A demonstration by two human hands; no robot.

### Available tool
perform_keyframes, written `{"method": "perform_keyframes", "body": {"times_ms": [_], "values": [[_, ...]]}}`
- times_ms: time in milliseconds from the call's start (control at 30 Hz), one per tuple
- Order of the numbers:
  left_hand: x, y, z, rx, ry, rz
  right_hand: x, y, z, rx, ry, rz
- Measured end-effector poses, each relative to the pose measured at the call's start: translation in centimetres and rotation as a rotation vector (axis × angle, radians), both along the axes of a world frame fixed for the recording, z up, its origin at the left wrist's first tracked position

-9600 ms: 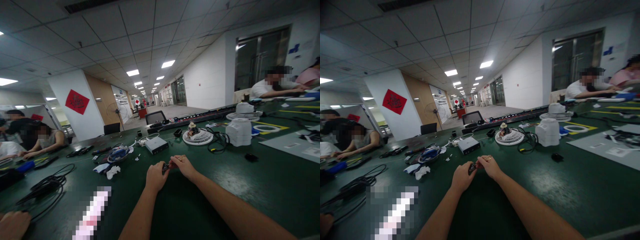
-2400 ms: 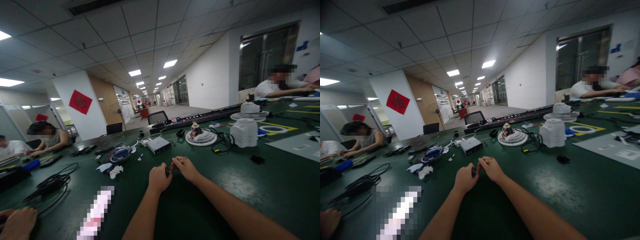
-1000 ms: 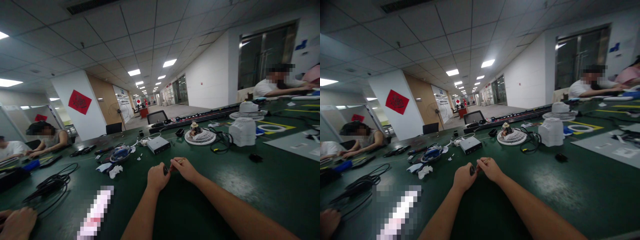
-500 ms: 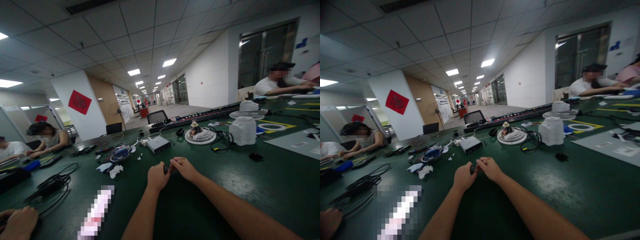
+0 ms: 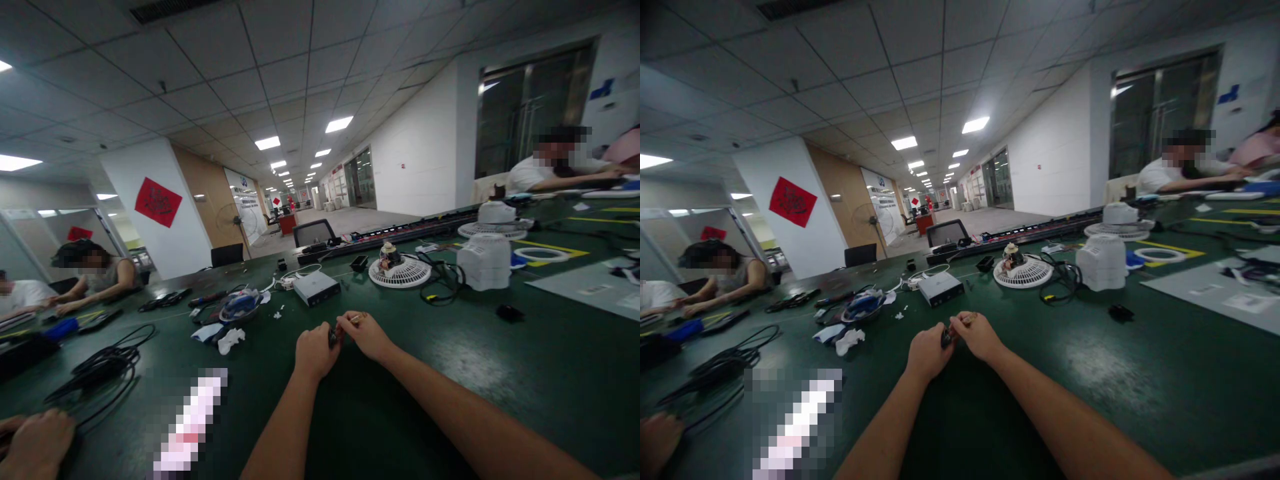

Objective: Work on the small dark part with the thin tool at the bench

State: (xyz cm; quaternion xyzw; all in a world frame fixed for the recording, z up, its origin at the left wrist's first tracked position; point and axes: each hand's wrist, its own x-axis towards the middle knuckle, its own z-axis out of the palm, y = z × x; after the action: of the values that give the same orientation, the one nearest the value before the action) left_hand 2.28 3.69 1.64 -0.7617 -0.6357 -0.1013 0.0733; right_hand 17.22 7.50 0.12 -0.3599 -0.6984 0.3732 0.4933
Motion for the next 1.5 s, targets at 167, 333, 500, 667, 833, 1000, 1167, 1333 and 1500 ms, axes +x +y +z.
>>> {"method": "perform_keyframes", "body": {"times_ms": [167, 333, 500, 667, 833, 1000, 1167, 1333, 1500], "values": [[0.1, 0.0, -0.1, 0.010, -0.014, -0.008, 0.0, -0.1, 0.1, 0.008, -0.006, -0.033], [-0.1, 0.1, -0.1, 0.028, -0.054, 0.008, 0.2, -0.3, 0.4, -0.068, 0.161, 0.030], [-0.4, 0.1, -0.2, 0.054, -0.117, 0.008, 0.3, 0.3, -0.1, -0.166, 0.363, 0.089], [-0.2, 0.2, -0.3, 0.046, -0.105, 0.012, 0.3, 0.3, -0.5, -0.098, 0.239, 0.062], [-0.2, 0.2, -0.2, 0.052, -0.075, 0.014, 0.0, -0.4, 0.0, -0.037, 0.098, 0.105], [-0.2, 0.1, 0.1, 0.034, -0.097, 0.047, 0.2, -0.3, 0.2, -0.073, 0.240, 0.072], [-0.1, 0.1, 0.0, 0.036, -0.080, 0.043, 0.4, -0.1, -0.1, -0.056, 0.200, 0.070], [0.0, 0.1, -0.1, 0.025, -0.052, 0.029, 0.3, -0.6, 0.3, -0.005, 0.106, 0.047], [-0.1, 0.1, 0.1, 0.031, -0.069, 0.031, 0.6, -0.7, 0.5, 0.006, 0.173, -0.038]]}}
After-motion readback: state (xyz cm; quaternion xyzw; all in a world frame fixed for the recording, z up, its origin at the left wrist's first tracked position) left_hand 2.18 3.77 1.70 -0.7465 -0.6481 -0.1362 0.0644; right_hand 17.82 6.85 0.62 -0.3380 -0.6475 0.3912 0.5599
